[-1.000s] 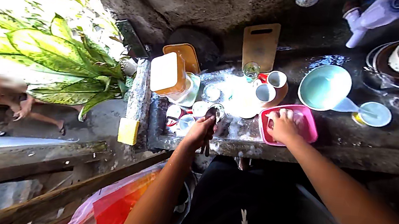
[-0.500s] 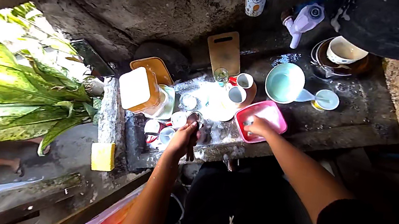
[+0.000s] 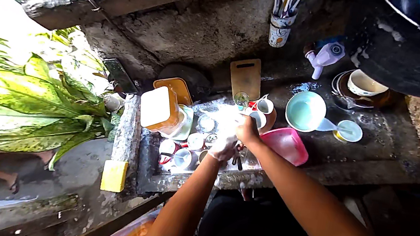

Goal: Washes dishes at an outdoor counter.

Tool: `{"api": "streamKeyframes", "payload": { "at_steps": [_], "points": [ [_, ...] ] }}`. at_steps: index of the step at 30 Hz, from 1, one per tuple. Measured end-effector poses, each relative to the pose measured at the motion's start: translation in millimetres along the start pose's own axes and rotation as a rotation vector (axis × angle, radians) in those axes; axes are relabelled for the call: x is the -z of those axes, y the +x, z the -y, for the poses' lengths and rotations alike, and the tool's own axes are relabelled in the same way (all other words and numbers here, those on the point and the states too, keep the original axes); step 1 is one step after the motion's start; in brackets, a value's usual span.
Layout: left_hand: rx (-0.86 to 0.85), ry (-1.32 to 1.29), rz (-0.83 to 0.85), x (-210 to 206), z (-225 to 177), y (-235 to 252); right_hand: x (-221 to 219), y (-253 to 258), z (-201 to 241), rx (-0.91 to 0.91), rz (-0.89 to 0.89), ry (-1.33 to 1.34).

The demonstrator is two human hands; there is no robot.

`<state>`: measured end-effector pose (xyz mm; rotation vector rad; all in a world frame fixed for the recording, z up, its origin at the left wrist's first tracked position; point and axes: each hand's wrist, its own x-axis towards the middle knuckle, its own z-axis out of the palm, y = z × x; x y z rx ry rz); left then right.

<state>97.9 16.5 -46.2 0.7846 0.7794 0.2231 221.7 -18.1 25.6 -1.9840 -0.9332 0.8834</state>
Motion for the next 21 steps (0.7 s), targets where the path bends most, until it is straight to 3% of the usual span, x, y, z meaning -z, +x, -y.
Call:
{"api": "streamKeyframes", "payload": {
  "at_steps": [4, 7, 12, 15, 17, 18, 21],
  "points": [
    [0.07, -0.079, -0.256, 8, -7, 12, 32, 17, -41, 0.132, 0.031, -0.185],
    [0.059, -0.126, -0.277, 21, -22, -8, 63, -7, -84, -0.044, 0.163, -0.399],
    [-0.015, -0.188, 0.046, 35, -47, -34, 49, -32, -163, -0.423, 0.14, -0.796],
    [-0.035, -0.213, 0.107, 28, -63, -48, 30, -25, -169, -0.553, 0.343, -0.894],
    [-0.04, -0.255, 0.198, 29, -64, -53, 31, -16, -172, -0.546, 0.481, -0.749],
    [-0.044, -0.273, 0.231, 30, -63, -56, 34, -12, -181, -0.562, 0.469, -0.522],
    [-0.069, -0.322, 0.289, 31, -61, -60, 53, -27, -176, -0.668, 0.245, 0.471]
  ]
}}
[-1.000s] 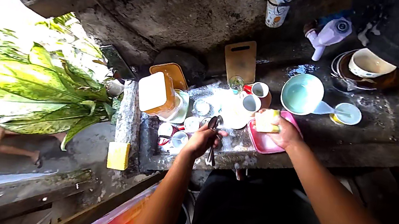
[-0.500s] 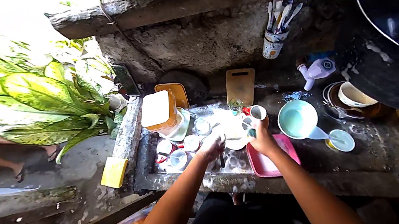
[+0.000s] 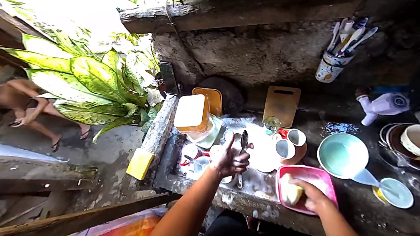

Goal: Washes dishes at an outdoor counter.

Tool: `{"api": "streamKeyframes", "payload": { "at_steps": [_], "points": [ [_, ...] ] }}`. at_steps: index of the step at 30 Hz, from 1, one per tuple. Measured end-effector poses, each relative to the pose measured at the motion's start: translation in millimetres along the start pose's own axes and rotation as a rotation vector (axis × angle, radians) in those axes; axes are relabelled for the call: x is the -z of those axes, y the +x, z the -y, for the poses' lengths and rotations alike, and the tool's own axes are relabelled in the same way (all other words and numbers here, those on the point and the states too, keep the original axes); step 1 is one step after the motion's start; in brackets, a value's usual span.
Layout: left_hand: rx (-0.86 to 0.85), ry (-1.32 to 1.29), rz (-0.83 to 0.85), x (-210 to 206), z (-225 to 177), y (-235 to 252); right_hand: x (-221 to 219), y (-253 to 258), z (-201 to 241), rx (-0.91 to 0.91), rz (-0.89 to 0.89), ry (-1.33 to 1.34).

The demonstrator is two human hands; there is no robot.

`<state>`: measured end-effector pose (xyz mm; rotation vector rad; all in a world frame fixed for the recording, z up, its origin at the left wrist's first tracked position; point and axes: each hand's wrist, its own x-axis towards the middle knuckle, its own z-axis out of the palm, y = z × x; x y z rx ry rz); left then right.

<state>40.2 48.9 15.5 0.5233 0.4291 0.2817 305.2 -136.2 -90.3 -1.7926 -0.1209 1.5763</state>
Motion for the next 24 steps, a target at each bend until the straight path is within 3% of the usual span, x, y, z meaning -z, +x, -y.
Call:
{"api": "streamKeyframes", "payload": {
  "at_steps": [2, 5, 9, 11, 12, 15, 19, 22, 24],
  "points": [
    [-0.038, 0.018, -0.011, -1, 4, -3, -1, -26, 13, 0.109, 0.092, 0.454],
    [-0.042, 0.085, -0.112, -7, 16, 0, -20, -57, 43, 0.322, 0.343, 0.605],
    [0.019, 0.134, -0.27, -24, 37, 14, -101, -95, 89, 0.87, 0.207, 0.198],
    [0.071, 0.131, -0.374, -32, 48, 17, -131, -93, 104, 1.123, 0.053, -0.171],
    [0.063, 0.095, -0.391, -35, 53, 19, -138, -91, 108, 1.165, -0.059, -0.38],
    [-0.014, 0.129, -0.375, -30, 51, 25, -136, -89, 122, 1.09, -0.254, -0.893],
    [-0.034, 0.843, -0.307, -2, 4, -8, -91, -71, 112, 0.83, -0.25, -0.99],
    [0.164, 1.523, -0.332, 38, -38, -54, -41, -58, 76, 0.588, -0.268, -1.002],
    [0.374, 1.794, -0.43, 61, -48, -83, -19, -54, 47, 0.434, -0.355, -1.0]
  ]
}}
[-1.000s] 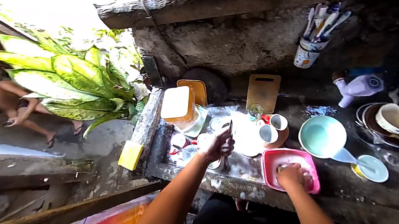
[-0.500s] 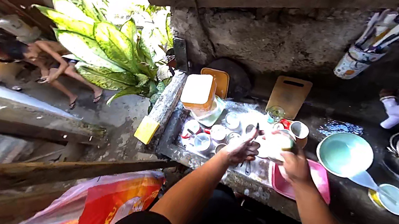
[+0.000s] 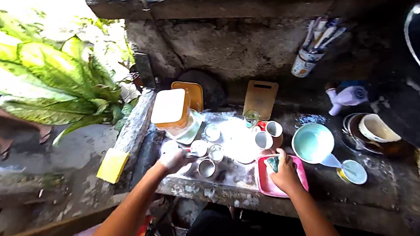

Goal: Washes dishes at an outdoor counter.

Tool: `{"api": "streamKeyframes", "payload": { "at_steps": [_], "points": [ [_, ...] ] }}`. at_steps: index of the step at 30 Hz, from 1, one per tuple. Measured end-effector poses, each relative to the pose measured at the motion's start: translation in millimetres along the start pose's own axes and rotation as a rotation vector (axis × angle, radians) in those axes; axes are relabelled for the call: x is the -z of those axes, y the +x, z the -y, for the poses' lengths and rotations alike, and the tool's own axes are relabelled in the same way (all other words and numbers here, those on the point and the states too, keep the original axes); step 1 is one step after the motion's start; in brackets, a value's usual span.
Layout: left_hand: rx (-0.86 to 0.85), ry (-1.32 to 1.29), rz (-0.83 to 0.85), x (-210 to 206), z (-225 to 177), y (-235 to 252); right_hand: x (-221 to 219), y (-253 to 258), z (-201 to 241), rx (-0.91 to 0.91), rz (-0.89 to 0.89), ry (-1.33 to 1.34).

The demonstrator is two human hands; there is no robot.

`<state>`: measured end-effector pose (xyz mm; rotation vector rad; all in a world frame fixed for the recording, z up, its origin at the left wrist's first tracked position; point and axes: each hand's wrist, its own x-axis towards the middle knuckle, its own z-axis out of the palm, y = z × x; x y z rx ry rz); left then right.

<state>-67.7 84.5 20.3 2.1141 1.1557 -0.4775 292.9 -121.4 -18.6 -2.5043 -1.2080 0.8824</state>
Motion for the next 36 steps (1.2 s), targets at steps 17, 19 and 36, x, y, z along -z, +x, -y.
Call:
{"api": "streamKeyframes", "payload": {
  "at_steps": [17, 19, 36],
  "points": [
    [0.388, 0.6, 0.163, -34, -4, 0, -48, -5, -27, -0.276, 0.365, -0.203],
    [0.426, 0.568, 0.138, -19, -23, -2, -46, -3, -26, -0.298, 0.37, -0.192],
    [-0.199, 0.382, -0.023, -27, -192, 233, -68, -19, -24, -0.346, 0.31, -0.059]
  ]
}}
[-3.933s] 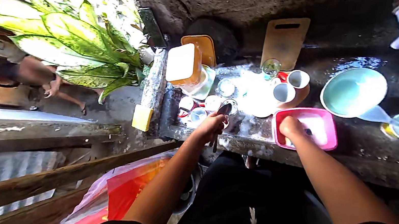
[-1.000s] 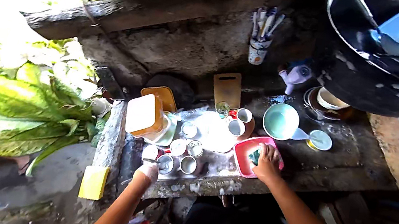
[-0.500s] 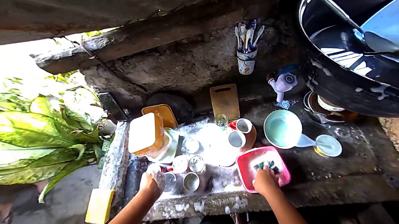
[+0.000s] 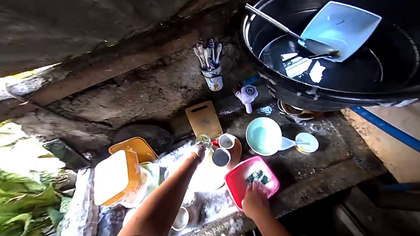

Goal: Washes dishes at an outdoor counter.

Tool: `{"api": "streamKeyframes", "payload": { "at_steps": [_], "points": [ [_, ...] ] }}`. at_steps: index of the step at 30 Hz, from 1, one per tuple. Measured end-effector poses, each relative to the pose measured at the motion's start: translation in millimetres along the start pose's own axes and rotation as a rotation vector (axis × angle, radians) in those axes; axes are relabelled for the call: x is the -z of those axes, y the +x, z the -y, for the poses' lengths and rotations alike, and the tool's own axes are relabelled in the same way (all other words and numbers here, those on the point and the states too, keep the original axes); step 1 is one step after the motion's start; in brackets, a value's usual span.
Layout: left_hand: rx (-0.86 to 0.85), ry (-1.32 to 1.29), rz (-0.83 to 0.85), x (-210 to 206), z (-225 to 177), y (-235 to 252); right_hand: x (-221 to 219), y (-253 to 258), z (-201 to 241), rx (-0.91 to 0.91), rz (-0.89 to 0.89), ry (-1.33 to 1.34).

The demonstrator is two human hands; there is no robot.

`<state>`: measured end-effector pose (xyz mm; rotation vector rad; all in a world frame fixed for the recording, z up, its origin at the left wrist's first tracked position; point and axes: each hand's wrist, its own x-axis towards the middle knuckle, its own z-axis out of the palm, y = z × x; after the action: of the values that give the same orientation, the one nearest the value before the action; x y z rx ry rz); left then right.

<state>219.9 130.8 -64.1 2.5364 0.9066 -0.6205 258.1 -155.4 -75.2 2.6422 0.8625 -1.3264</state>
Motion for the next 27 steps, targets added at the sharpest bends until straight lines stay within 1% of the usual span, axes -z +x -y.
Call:
{"api": "streamKeyframes", "payload": {
  "at_steps": [2, 4, 6, 8, 10, 12, 13, 15, 17, 19, 21, 22, 23, 24, 25, 27],
  "points": [
    [-0.001, -0.051, -0.055, 3, 2, 10, 0, 2, -2, 0.006, 0.002, 0.007],
    [-0.02, -0.103, -0.13, 16, 10, 16, 1, 3, -2, 0.007, 0.0, 0.008],
    [-0.036, -0.249, -0.211, 30, 24, 17, 2, 2, -1, 0.009, 0.01, 0.016],
    [-0.02, -0.521, -0.276, 42, 40, 10, 6, 1, 0, 0.024, -0.002, 0.012],
    [0.0, -0.959, -0.285, 54, 49, -4, 13, 0, 3, 0.028, -0.057, -0.001],
    [0.061, -1.447, -0.236, 61, 46, -27, 18, 0, 10, -0.018, -0.082, -0.011],
    [0.099, -1.614, -0.197, 62, 41, -37, 19, 2, 13, -0.052, -0.076, -0.024],
    [0.141, -1.765, -0.098, 55, 30, -52, 17, 11, 21, -0.114, -0.047, -0.053],
    [0.066, -1.873, 0.017, 45, 14, -69, 9, 25, 28, -0.129, -0.061, -0.094],
    [0.0, -2.144, 0.111, 27, 0, -86, 0, 38, 28, -0.102, -0.119, -0.113],
    [-0.023, -2.352, 0.131, 9, -8, -103, 8, 41, 23, -0.035, -0.053, -0.095],
    [-0.048, -2.406, 0.142, 2, -9, -110, 15, 44, 16, 0.006, 0.004, -0.048],
    [-0.079, -2.43, 0.165, -1, -9, -117, 21, 51, 6, 0.051, 0.053, 0.066],
    [-0.109, -2.424, 0.18, -3, -7, -123, 28, 56, -6, 0.089, 0.079, 0.255],
    [-0.151, -2.407, 0.196, -4, -3, -127, 32, 57, -17, 0.111, 0.094, 0.524],
    [-0.202, -2.431, 0.222, -7, 6, -133, 45, 39, -28, 0.123, 0.139, 1.229]
  ]
}}
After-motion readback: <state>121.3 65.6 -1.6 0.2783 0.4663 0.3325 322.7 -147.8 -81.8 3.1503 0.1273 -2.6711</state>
